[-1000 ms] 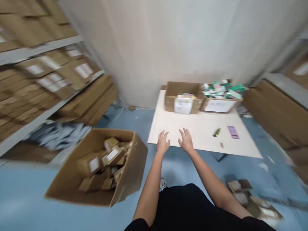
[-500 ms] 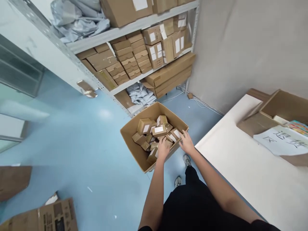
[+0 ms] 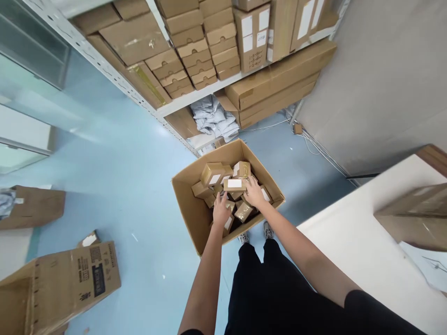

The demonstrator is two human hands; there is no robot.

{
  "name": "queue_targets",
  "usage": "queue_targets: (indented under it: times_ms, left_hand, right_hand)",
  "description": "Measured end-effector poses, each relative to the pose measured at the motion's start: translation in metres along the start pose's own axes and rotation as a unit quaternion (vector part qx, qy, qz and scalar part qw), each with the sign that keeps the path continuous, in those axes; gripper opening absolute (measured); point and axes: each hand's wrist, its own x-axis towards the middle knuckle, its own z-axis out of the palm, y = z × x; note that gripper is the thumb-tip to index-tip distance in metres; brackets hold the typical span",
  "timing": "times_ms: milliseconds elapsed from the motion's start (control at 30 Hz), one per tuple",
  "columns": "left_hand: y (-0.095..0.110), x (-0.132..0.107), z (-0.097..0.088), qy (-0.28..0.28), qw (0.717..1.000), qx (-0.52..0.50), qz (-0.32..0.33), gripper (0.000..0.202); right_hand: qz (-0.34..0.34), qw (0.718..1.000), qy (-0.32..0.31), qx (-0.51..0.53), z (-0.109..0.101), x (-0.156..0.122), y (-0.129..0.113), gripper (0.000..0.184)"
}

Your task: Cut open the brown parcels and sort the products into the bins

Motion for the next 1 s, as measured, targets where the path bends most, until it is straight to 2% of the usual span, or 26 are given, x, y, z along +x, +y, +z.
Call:
queue_targets:
  times_ms: [100, 233, 367, 467, 567, 667, 767, 833, 900, 1000]
  left_hand:
    - [-0.028, 0.046, 0.015, -0.034, 0.999, 0.014, -0.014, 0.082]
    - [-0.071, 0.139, 0.037, -0.078, 0.994, 0.027, -0.068, 0.083]
    - [-0.107, 0.232, 0.054, -0.062, 0.997, 0.043, -0.031, 0.073]
    - [-0.135, 0.271, 0.059, -0.068, 0.997, 0.041, -0.018, 0.069]
    - [-0.166, 0.275, 0.061, -0.044, 0.999, 0.012, -0.023, 0.062]
    - [-0.194, 0.257, 0.062, 0.015, 0.998, -0.039, -0.05, 0.053]
    - [-0.218, 0.237, 0.061, 0.044, 0.991, -0.083, -0.093, 0.049]
    - [-0.23, 0.228, 0.059, 0.063, 0.987, -0.11, -0.098, 0.049]
    - [-0.239, 0.219, 0.056, 0.096, 0.98, -0.141, -0.099, 0.051]
    - [-0.244, 0.202, 0.048, 0.155, 0.964, -0.181, -0.116, 0.059]
  right_hand:
    - [0.013, 1.0, -0.017, -0.012, 0.033, 0.025, 0.004, 0.077]
    - [0.018, 0.999, -0.015, -0.025, 0.083, 0.049, 0.012, 0.077]
    - [0.014, 0.999, -0.02, -0.031, 0.137, 0.081, 0.017, 0.076]
    - [0.022, 0.999, -0.031, -0.025, 0.176, 0.111, 0.02, 0.074]
    - [0.031, 0.998, -0.052, -0.018, 0.209, 0.141, 0.023, 0.074]
    - [0.028, 0.997, -0.071, -0.009, 0.235, 0.175, 0.023, 0.08]
    - [0.02, 0.994, -0.111, 0.012, 0.258, 0.209, 0.013, 0.095]
    - [0.006, 0.99, -0.135, 0.033, 0.27, 0.226, -0.004, 0.102]
    - [-0.004, 0.99, -0.133, 0.05, 0.277, 0.235, -0.028, 0.103]
    - [-0.008, 0.99, -0.127, 0.058, 0.271, 0.229, -0.066, 0.1]
